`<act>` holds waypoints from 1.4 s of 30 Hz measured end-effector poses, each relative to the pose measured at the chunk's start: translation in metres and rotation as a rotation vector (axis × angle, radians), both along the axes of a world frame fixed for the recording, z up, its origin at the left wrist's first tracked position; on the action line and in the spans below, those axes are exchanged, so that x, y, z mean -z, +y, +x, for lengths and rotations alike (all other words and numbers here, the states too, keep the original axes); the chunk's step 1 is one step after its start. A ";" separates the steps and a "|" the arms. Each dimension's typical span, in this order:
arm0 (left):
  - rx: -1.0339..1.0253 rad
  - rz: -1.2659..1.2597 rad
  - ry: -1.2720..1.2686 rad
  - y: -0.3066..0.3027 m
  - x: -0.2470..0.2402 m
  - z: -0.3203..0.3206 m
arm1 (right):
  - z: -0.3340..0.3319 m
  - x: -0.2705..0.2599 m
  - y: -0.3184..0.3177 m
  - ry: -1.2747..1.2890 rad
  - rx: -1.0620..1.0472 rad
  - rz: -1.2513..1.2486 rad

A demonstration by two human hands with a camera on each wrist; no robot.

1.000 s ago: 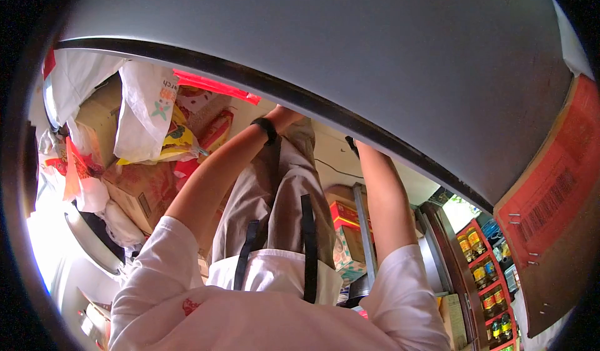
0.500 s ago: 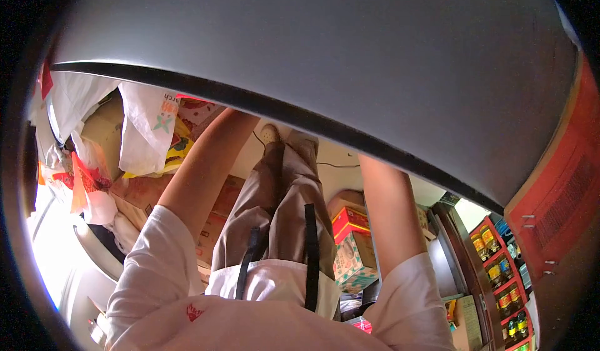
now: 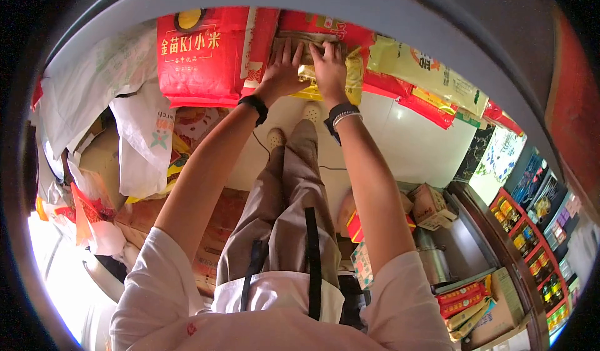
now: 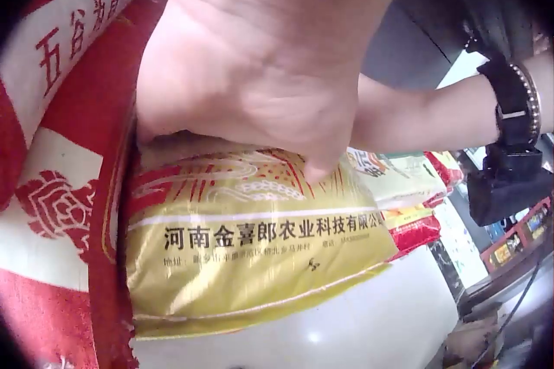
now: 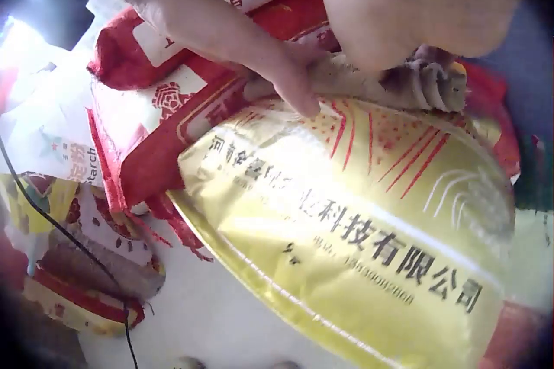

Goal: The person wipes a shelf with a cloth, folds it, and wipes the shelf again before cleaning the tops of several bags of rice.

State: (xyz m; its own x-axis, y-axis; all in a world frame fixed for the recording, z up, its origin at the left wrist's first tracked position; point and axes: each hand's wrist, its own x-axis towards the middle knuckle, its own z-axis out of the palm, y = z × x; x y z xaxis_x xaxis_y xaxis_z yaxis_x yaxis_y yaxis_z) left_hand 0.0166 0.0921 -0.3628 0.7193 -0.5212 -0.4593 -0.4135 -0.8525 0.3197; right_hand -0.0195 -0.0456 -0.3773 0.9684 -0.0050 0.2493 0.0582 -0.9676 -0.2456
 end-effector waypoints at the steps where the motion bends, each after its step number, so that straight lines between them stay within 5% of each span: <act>1: 0.025 0.029 -0.040 0.004 0.002 -0.007 | -0.008 0.000 0.005 0.035 0.019 0.021; 13: 0.045 0.043 -0.092 0.003 0.013 -0.010 | -0.024 0.010 0.023 0.170 0.051 -0.002; 21: 0.037 0.016 -0.101 -0.016 0.047 0.060 | 0.046 0.023 -0.004 0.166 0.041 0.041; 24: 0.108 0.108 -0.059 -0.029 0.013 0.082 | 0.076 0.036 -0.019 0.139 0.011 -0.028; 30: 0.097 0.046 -0.062 -0.045 0.025 0.125 | 0.126 0.048 -0.039 0.209 0.041 -0.004; 32: 0.024 -0.055 -0.064 -0.051 0.035 0.137 | 0.138 0.044 -0.040 0.333 0.101 0.241; 38: -0.090 -0.112 -0.129 -0.052 0.065 0.146 | 0.146 0.056 -0.046 0.265 0.083 -0.006; 39: 0.001 -0.293 -0.232 -0.046 0.079 0.148 | 0.142 0.057 -0.041 0.297 0.133 0.068; 42: -0.014 -0.215 -0.169 -0.042 0.070 0.136 | 0.123 0.045 -0.035 0.341 0.136 0.078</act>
State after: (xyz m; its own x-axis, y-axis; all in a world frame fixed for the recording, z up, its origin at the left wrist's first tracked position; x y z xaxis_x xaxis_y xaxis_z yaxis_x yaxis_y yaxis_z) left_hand 0.1524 0.0504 -0.4328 0.7841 -0.5833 -0.2121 -0.4653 -0.7786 0.4210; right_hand 0.1040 -0.0802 -0.4227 0.9850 -0.1452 -0.0932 -0.1669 -0.9387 -0.3017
